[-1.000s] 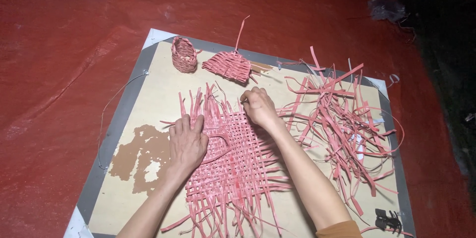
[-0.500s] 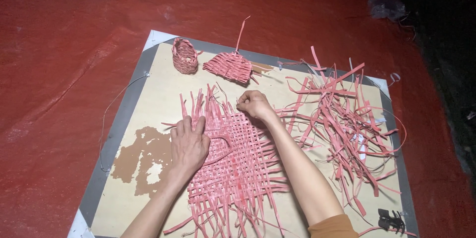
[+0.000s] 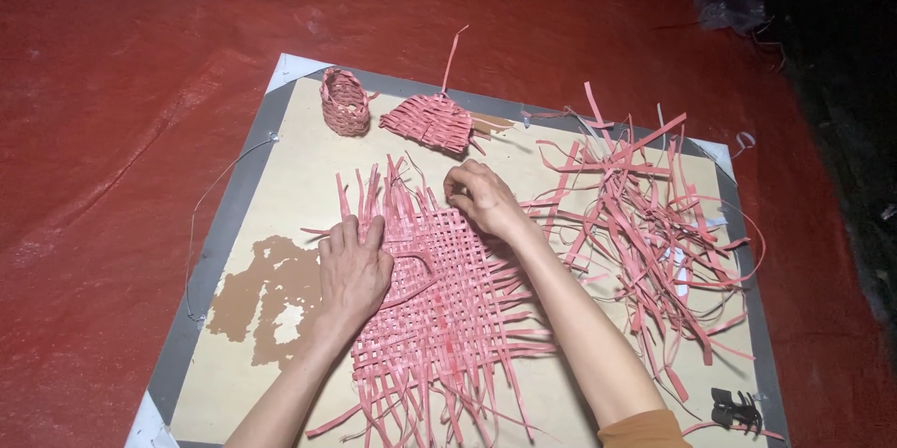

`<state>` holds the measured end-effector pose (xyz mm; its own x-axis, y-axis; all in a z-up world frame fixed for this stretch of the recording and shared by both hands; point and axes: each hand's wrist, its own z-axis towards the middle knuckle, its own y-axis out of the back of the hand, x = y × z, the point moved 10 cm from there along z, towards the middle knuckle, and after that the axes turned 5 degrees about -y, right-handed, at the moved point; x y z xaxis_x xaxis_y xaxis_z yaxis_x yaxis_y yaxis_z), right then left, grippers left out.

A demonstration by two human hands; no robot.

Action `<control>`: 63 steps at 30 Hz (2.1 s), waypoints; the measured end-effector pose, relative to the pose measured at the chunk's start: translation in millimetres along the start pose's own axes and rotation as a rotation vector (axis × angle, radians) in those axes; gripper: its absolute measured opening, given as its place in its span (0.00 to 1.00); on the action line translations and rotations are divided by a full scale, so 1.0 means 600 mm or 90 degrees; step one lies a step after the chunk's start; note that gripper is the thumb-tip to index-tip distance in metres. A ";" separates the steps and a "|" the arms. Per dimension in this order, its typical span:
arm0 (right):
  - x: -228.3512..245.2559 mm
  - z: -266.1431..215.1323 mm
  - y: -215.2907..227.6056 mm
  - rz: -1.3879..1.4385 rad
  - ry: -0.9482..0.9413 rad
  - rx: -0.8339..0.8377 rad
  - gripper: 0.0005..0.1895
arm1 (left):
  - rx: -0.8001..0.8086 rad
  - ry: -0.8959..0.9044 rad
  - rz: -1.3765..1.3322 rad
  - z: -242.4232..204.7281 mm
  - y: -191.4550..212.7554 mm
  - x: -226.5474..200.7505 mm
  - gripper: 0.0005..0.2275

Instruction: Weaving pink plastic strips into a rectangular mat on a flat board

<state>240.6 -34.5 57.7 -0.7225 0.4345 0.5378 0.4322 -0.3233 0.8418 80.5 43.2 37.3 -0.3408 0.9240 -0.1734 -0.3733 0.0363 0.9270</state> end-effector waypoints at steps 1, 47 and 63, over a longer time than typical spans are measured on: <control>0.001 -0.003 0.001 0.000 0.000 0.000 0.07 | 0.000 0.000 0.000 0.000 0.002 -0.001 0.19; 0.034 -0.068 -0.040 0.111 0.076 -0.016 0.07 | -0.065 -0.028 0.014 -0.001 0.018 -0.008 0.18; 0.024 -0.075 -0.050 0.059 0.142 -0.018 0.06 | -0.016 -0.056 -0.077 0.027 0.015 -0.028 0.12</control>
<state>192.9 -56.3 38.1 -0.7829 0.2057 0.5871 0.4898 -0.3781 0.7856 96.9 34.3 53.7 -0.2159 0.9430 -0.2532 -0.4287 0.1415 0.8923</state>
